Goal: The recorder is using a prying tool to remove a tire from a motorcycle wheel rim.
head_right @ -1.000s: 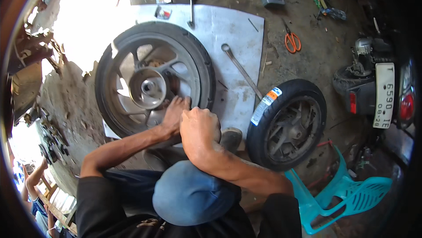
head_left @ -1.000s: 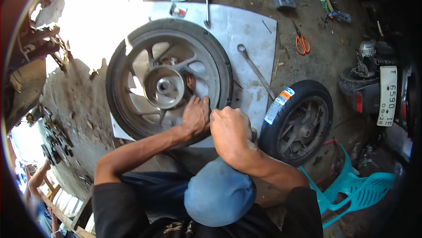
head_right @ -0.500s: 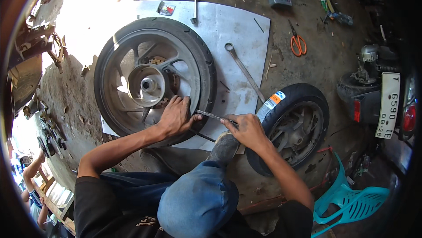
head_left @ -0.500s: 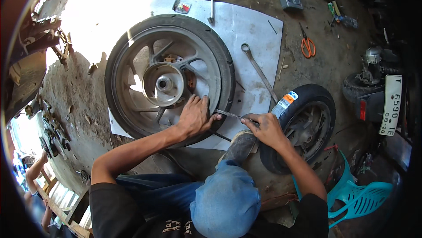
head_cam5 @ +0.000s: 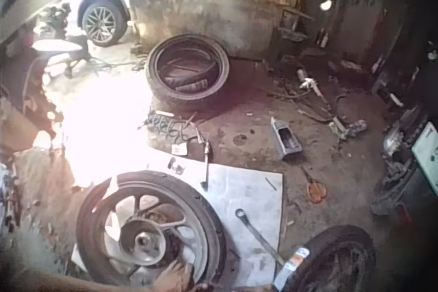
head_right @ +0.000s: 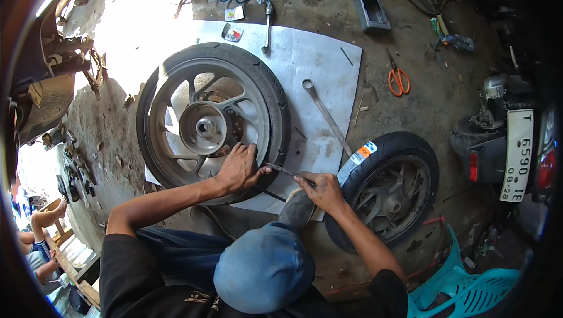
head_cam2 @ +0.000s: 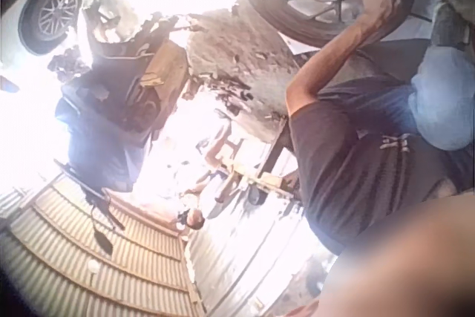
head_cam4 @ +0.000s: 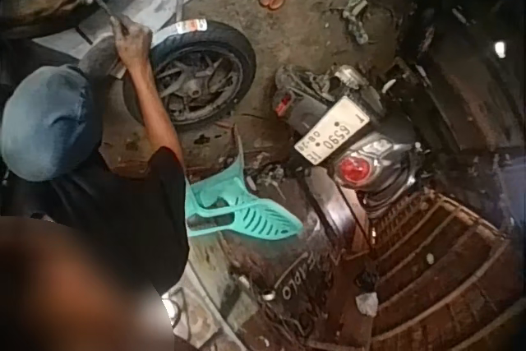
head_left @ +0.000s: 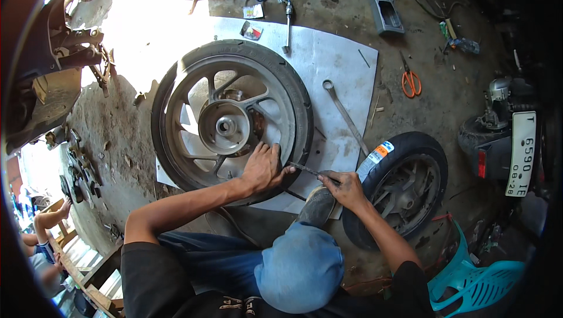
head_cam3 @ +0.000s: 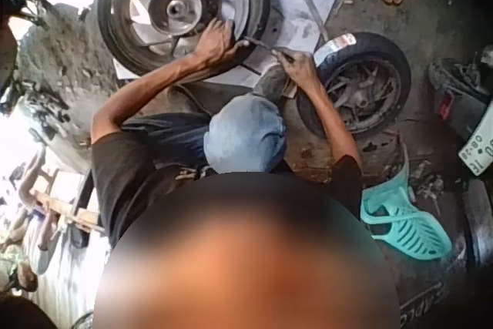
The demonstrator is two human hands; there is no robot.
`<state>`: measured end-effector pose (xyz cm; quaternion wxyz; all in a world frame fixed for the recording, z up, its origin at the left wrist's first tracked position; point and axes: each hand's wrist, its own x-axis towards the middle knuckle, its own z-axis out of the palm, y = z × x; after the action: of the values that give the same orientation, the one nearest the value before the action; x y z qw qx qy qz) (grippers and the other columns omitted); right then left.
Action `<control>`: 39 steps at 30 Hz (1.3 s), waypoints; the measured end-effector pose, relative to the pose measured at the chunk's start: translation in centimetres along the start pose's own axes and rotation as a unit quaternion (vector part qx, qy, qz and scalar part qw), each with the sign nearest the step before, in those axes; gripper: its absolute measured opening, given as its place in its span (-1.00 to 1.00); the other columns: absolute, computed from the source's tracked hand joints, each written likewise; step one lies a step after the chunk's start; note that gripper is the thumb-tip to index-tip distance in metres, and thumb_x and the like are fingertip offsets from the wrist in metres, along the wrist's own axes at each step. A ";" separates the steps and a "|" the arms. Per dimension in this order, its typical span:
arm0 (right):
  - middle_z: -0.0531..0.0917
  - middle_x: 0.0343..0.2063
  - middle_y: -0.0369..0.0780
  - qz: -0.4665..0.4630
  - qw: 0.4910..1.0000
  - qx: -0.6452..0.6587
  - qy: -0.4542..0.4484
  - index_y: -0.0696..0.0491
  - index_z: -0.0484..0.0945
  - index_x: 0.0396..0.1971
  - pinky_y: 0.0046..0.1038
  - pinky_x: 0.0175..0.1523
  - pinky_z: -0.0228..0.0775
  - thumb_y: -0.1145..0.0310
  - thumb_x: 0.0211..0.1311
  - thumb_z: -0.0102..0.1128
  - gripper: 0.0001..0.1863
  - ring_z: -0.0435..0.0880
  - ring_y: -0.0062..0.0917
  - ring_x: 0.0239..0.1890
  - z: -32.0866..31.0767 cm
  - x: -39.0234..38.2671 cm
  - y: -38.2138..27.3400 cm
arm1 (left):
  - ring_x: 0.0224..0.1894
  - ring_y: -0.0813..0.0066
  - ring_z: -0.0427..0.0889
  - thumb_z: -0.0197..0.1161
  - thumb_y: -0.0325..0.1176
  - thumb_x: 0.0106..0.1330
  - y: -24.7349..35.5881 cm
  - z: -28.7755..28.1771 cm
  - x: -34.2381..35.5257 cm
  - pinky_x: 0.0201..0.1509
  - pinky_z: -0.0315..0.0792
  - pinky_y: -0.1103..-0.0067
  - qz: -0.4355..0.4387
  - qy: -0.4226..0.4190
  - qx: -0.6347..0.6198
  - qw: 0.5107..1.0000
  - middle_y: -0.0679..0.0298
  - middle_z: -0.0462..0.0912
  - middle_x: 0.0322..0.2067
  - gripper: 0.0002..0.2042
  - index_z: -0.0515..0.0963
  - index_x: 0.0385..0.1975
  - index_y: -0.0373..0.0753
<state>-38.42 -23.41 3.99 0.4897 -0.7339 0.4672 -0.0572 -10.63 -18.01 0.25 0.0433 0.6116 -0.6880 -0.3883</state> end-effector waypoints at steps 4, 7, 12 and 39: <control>0.74 -0.45 0.05 0.100 0.995 -0.020 -0.020 0.16 0.78 -0.23 -0.25 -0.18 0.58 0.01 0.39 0.25 -0.55 0.78 -0.07 -0.36 -1.5 0.6 -5.1 | -0.04 -0.22 0.54 0.17 0.20 0.41 -2.4 0.4 -0.1 0.29 0.25 0.12 0.077 0.059 0.009 0.995 -0.27 0.55 -0.24 -0.25 0.33 -0.04 -0.61; 0.74 -0.44 0.08 0.162 0.987 -0.013 -0.011 0.17 0.77 -0.22 -0.25 -0.14 0.56 0.02 0.41 0.24 -0.55 0.77 -0.05 -0.32 -0.6 -0.6 -6.6 | -0.05 -0.22 0.54 0.15 0.24 0.41 -2.1 0.6 0.1 0.29 0.24 0.14 0.077 0.017 0.000 0.997 -0.29 0.55 -0.24 -0.21 0.32 -0.02 -0.63; 0.74 -0.41 0.09 0.188 0.982 -0.002 -0.008 0.17 0.77 -0.22 -0.26 -0.13 0.55 0.00 0.43 0.19 -0.53 0.77 -0.05 -0.29 0.8 -1.6 -5.8 | 0.08 -0.31 0.47 0.09 0.44 0.32 -3.0 1.1 1.0 0.36 0.15 0.08 0.088 0.016 0.010 0.996 -0.38 0.51 -0.12 0.01 0.29 0.07 -0.73; 0.75 -0.49 -0.12 -0.017 0.890 -0.454 -0.029 0.06 0.65 -0.32 -0.24 -0.10 0.56 0.44 0.21 0.21 -0.91 0.79 -0.27 -0.36 12.5 -6.7 -4.8 | 0.37 -0.11 0.44 0.05 0.70 0.05 -0.2 -5.3 4.8 0.42 0.32 0.23 -0.015 -0.302 -0.026 0.953 -0.23 0.50 0.26 0.12 0.56 0.22 -0.37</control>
<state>-32.33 -9.74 3.72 0.1152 -0.8853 0.4153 0.1745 -8.82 -24.79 1.85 -0.1560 0.4752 -0.6490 -0.5733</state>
